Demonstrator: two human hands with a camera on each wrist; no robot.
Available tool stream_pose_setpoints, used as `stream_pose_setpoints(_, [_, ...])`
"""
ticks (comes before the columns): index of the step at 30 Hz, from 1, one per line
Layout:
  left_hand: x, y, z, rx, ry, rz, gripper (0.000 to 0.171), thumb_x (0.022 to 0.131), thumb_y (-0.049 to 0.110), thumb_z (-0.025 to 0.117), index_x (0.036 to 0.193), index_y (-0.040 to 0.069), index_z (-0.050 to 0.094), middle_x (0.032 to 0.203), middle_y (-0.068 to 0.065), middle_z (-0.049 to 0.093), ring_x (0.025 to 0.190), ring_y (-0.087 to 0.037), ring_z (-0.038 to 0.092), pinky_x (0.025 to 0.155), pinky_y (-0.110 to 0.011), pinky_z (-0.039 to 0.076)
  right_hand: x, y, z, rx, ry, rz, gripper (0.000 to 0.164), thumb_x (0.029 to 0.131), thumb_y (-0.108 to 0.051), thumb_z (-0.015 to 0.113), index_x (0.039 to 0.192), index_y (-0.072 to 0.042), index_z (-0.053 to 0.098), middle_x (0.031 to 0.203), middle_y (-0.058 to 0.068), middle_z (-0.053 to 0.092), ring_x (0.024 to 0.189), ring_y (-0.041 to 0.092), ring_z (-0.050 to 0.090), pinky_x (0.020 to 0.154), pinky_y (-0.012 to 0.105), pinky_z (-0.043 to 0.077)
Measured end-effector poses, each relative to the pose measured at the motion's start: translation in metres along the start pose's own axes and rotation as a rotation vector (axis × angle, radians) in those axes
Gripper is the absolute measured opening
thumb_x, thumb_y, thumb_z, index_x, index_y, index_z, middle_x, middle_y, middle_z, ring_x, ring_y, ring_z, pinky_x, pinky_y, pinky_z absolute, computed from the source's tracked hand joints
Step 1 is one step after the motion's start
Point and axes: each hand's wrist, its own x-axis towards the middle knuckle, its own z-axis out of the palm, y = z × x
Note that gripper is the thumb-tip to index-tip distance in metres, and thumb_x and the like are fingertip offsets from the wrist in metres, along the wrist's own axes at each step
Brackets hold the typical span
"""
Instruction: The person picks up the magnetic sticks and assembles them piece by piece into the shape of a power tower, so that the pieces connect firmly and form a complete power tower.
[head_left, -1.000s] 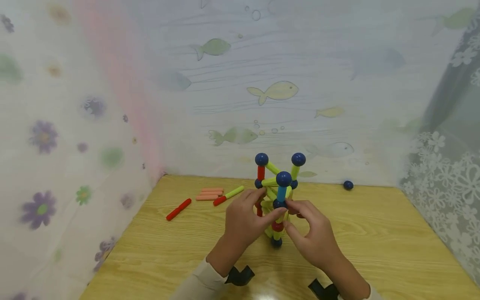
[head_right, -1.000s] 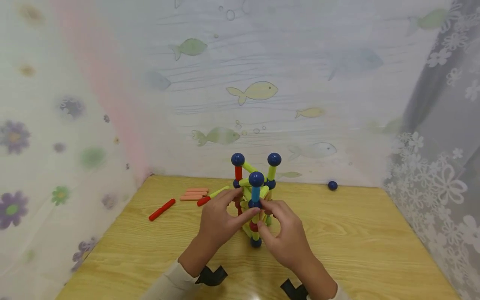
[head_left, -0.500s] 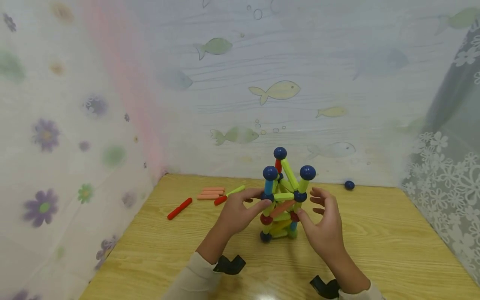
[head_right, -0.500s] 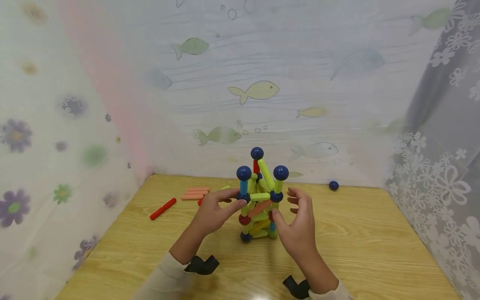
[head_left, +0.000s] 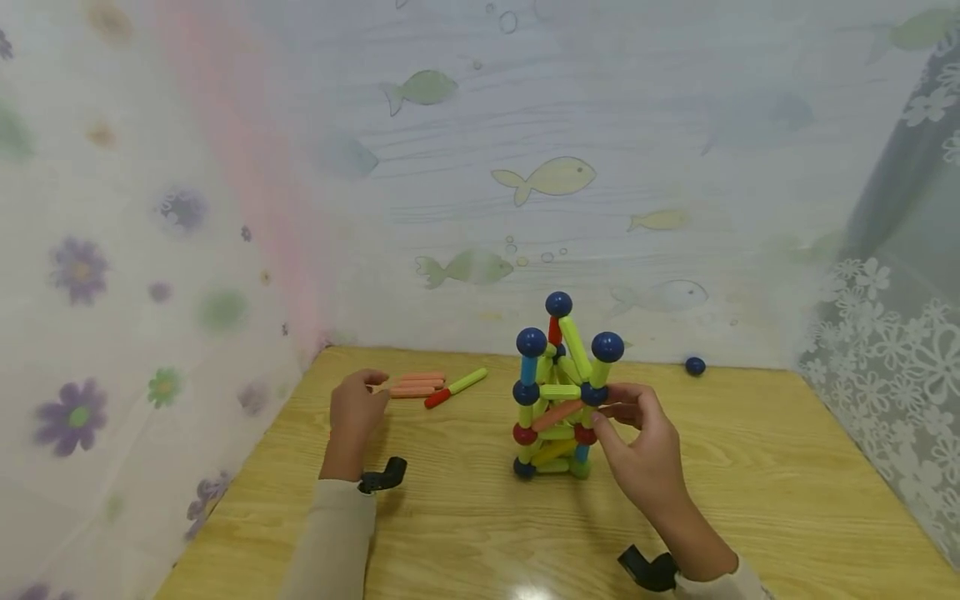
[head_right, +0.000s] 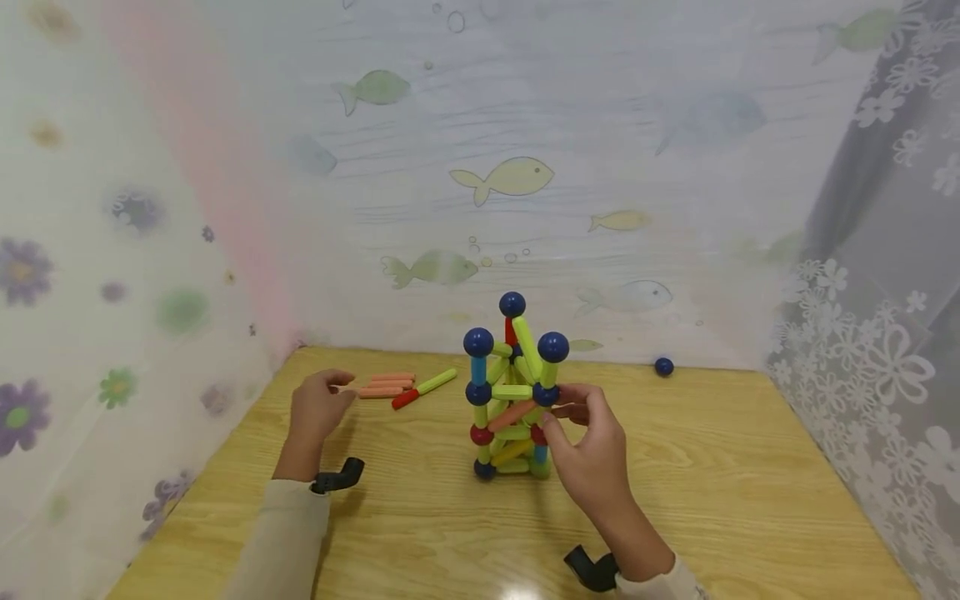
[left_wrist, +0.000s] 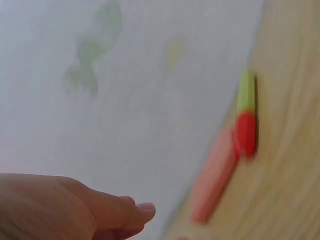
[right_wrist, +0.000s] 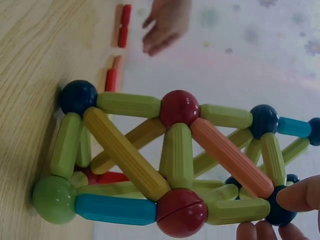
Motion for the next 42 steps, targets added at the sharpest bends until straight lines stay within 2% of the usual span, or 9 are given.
stream_pose_setpoints(6, [0.003,-0.047,-0.011,-0.027,0.032,-0.192,0.042,0.094,0.017,0.074,0.133,0.003,0.068,0.133,-0.022,0.065,0.115,-0.042,0.063,0.089,-0.051,0.054,0.0,-0.001,0.001,-0.007,-0.011,0.011,0.034,0.098,-0.009,0.069,0.13,-0.01,0.058,0.118,0.0,0.067,0.1,0.011,0.068,0.094,0.021,0.05])
stream_pose_setpoints(13, [0.008,-0.059,-0.01,0.066,0.054,-0.172,0.034,0.09,0.012,0.079,0.121,0.002,0.075,0.118,-0.021,0.073,0.109,-0.042,0.065,0.09,-0.054,0.052,0.0,0.0,0.0,-0.014,-0.003,0.005,0.035,0.097,-0.008,0.069,0.13,-0.011,0.058,0.115,-0.001,0.066,0.099,0.013,0.068,0.093,0.02,0.05])
stream_pose_setpoints(19, [0.008,-0.04,0.01,0.181,0.042,-0.057,0.035,0.09,0.018,0.077,0.123,0.007,0.075,0.119,-0.019,0.073,0.108,-0.041,0.067,0.09,-0.058,0.049,0.0,0.001,-0.001,-0.01,-0.003,0.002,0.035,0.097,-0.006,0.069,0.13,-0.011,0.058,0.115,0.0,0.067,0.098,0.011,0.068,0.093,0.019,0.05])
stream_pose_setpoints(22, [0.008,-0.023,0.029,0.255,0.055,0.018,0.035,0.089,0.022,0.075,0.122,0.012,0.076,0.122,-0.017,0.072,0.113,-0.043,0.063,0.091,-0.062,0.043,0.0,0.001,-0.001,0.0,-0.011,0.0,0.036,0.097,-0.005,0.068,0.131,-0.01,0.058,0.115,0.0,0.067,0.099,0.013,0.068,0.092,0.017,0.049])
stream_pose_setpoints(26, [0.004,0.0,0.057,0.256,0.064,0.102,0.024,0.09,0.023,0.073,0.112,0.016,0.081,0.125,-0.013,0.067,0.118,-0.041,0.056,0.098,-0.06,0.04,0.001,0.001,-0.001,0.011,-0.025,-0.003,0.036,0.097,-0.004,0.068,0.131,-0.01,0.057,0.115,0.0,0.067,0.1,0.015,0.069,0.092,0.018,0.05])
stream_pose_setpoints(30, [0.005,0.019,0.081,0.27,0.034,0.191,0.023,0.091,0.024,0.078,0.112,0.016,0.081,0.125,-0.01,0.066,0.115,-0.036,0.056,0.098,-0.054,0.044,0.001,0.001,0.001,0.01,-0.041,-0.003,0.037,0.097,-0.004,0.068,0.131,-0.011,0.057,0.115,0.0,0.066,0.101,0.016,0.069,0.092,0.019,0.05])
stream_pose_setpoints(34, [0.014,0.033,0.098,0.398,-0.015,0.298,0.032,0.092,0.024,0.08,0.122,0.015,0.078,0.12,-0.009,0.07,0.109,-0.034,0.063,0.09,-0.051,0.052,0.001,0.002,0.001,0.007,-0.044,-0.004,0.037,0.096,-0.003,0.068,0.131,-0.011,0.056,0.115,0.0,0.066,0.1,0.016,0.068,0.092,0.018,0.05])
stream_pose_setpoints(37, [0.02,0.04,0.103,0.464,-0.045,0.32,0.03,0.092,0.017,0.079,0.122,0.016,0.079,0.115,-0.008,0.073,0.104,-0.03,0.068,0.085,-0.045,0.057,0.001,0.002,0.001,0.005,-0.042,-0.003,0.038,0.096,-0.003,0.069,0.131,-0.01,0.056,0.115,0.0,0.066,0.1,0.016,0.068,0.091,0.018,0.05])
stream_pose_setpoints(42, [0.021,0.049,0.101,0.568,-0.108,0.28,0.016,0.095,0.004,0.071,0.106,0.01,0.08,0.1,-0.007,0.072,0.09,-0.024,0.069,0.071,-0.038,0.057,0.002,0.002,-0.002,-0.004,-0.039,-0.017,0.039,0.095,-0.002,0.069,0.131,-0.009,0.055,0.114,0.001,0.065,0.099,0.017,0.069,0.091,0.018,0.05])
